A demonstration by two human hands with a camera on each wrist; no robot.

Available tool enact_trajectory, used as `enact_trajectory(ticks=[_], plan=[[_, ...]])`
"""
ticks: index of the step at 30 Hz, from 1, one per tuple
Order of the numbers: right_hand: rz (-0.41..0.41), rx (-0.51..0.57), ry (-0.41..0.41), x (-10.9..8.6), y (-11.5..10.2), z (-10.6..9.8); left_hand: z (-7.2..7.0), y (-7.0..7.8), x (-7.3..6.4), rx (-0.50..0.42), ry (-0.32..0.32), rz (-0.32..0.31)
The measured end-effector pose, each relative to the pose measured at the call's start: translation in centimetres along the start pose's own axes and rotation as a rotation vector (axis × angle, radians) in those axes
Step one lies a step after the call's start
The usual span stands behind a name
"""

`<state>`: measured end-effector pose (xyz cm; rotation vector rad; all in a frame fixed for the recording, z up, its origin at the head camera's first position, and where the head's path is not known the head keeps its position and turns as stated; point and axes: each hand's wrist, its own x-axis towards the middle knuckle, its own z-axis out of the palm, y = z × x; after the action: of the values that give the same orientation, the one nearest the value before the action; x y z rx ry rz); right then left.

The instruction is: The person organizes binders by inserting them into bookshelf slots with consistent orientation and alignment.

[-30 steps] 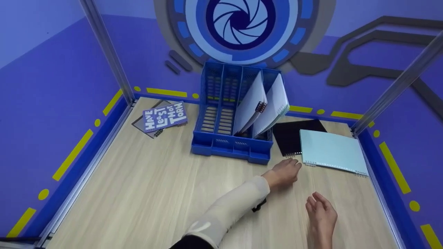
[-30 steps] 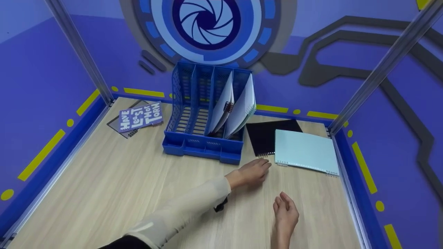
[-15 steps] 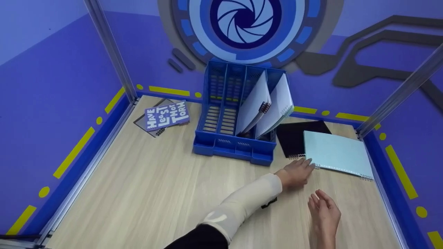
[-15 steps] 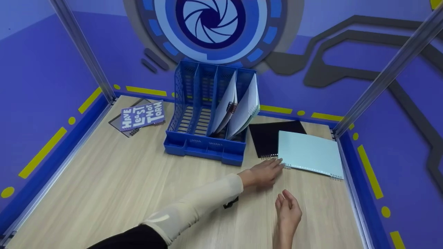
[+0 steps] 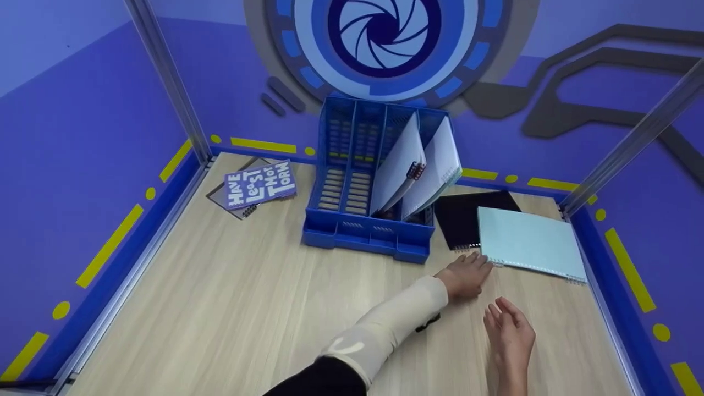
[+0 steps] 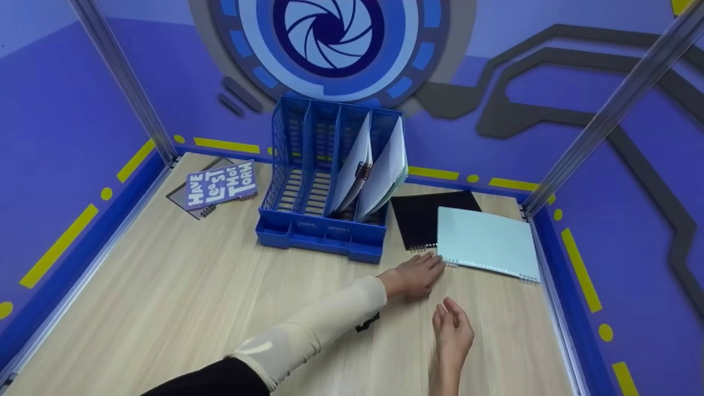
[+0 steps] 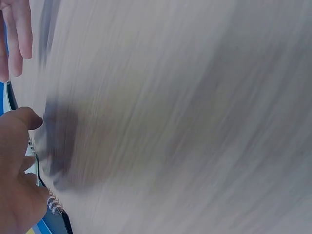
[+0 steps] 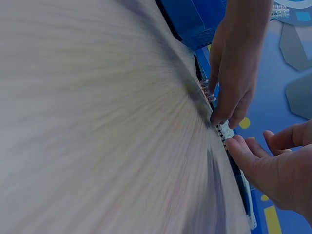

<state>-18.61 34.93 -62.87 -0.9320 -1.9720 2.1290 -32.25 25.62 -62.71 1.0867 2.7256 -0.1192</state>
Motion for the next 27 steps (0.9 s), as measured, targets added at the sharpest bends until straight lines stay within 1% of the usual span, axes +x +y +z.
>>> enact_trajectory(ticks=[5,8,11,13,16,18,20,23,27], plan=[[0.004,-0.01,0.011,0.2,-0.1,0.2,-0.3,0.1,0.5,0.002,-0.011,-0.009],[0.002,-0.014,0.014,0.3,-0.1,0.3,-0.6,0.4,0.6,0.018,-0.007,-0.02],[0.001,-0.009,0.01,0.3,-0.1,0.3,-0.8,0.6,0.5,0.053,-0.003,-0.025],[0.002,0.005,0.006,0.3,-0.1,0.3,-0.8,0.7,0.4,0.078,0.0,-0.012],[0.005,0.043,-0.006,0.4,-0.1,0.3,-0.9,0.9,0.3,0.13,0.011,0.024],[0.015,0.1,-0.017,0.6,-0.2,0.4,-0.9,0.9,0.3,0.171,0.034,0.045],[0.025,0.183,-0.035,0.9,-0.3,0.5,-0.9,0.8,0.4,0.201,0.06,0.055],[0.066,0.347,-0.07,1.5,-0.4,0.7,-0.3,0.8,0.4,0.218,0.092,0.051],[0.158,0.585,-0.122,2.2,-0.7,0.5,0.8,0.9,0.3,0.212,0.124,0.028]])
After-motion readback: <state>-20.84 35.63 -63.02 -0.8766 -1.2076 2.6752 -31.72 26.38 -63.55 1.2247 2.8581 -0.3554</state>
